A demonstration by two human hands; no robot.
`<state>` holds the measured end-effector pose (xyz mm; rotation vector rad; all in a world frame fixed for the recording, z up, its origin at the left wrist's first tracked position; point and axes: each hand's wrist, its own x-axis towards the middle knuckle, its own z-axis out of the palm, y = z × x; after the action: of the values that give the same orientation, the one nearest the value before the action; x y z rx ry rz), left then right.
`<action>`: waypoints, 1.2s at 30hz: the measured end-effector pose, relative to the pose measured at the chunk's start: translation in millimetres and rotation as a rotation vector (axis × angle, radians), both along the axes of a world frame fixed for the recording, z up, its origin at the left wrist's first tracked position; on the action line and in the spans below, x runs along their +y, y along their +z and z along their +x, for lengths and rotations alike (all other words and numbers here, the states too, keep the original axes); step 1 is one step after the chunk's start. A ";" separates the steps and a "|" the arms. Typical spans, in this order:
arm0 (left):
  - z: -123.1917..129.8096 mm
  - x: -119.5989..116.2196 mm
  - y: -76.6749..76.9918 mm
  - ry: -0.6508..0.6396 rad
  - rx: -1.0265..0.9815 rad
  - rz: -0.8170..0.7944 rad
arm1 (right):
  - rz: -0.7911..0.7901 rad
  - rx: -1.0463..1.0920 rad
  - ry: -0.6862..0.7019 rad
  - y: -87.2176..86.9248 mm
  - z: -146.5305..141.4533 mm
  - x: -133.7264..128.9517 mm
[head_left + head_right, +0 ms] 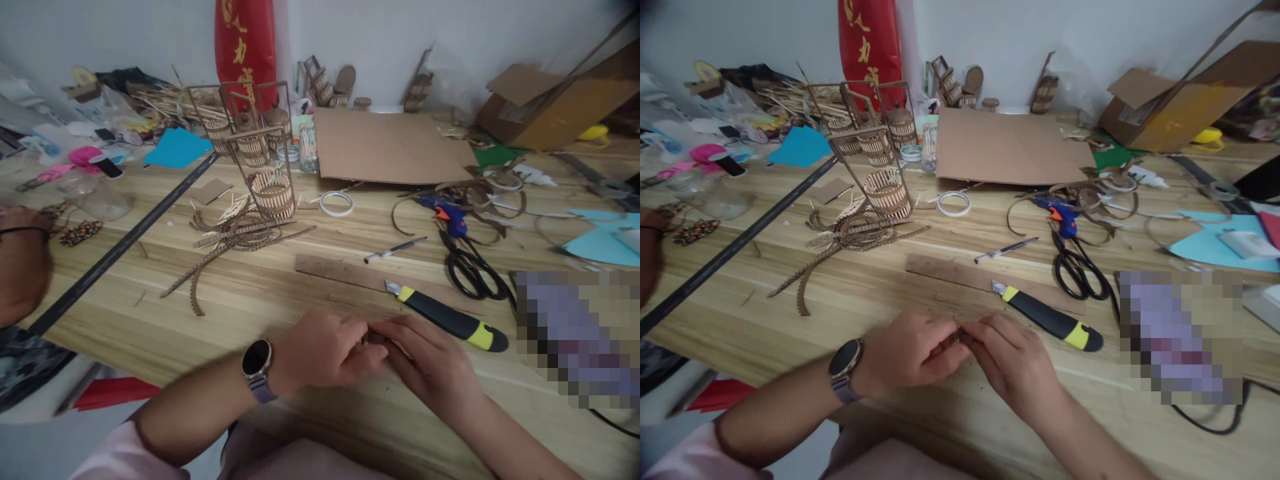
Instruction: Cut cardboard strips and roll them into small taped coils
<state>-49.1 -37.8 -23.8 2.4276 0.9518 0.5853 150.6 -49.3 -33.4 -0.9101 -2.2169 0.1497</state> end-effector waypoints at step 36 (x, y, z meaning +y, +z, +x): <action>2.3 13.0 -10.6 -0.149 -0.463 -1.159 | -0.415 0.196 0.179 17.4 0.9 0.8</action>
<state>-46.8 -24.8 -34.4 1.2357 0.6182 0.3476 151.6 -48.5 -16.1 -0.8647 -2.1147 0.7731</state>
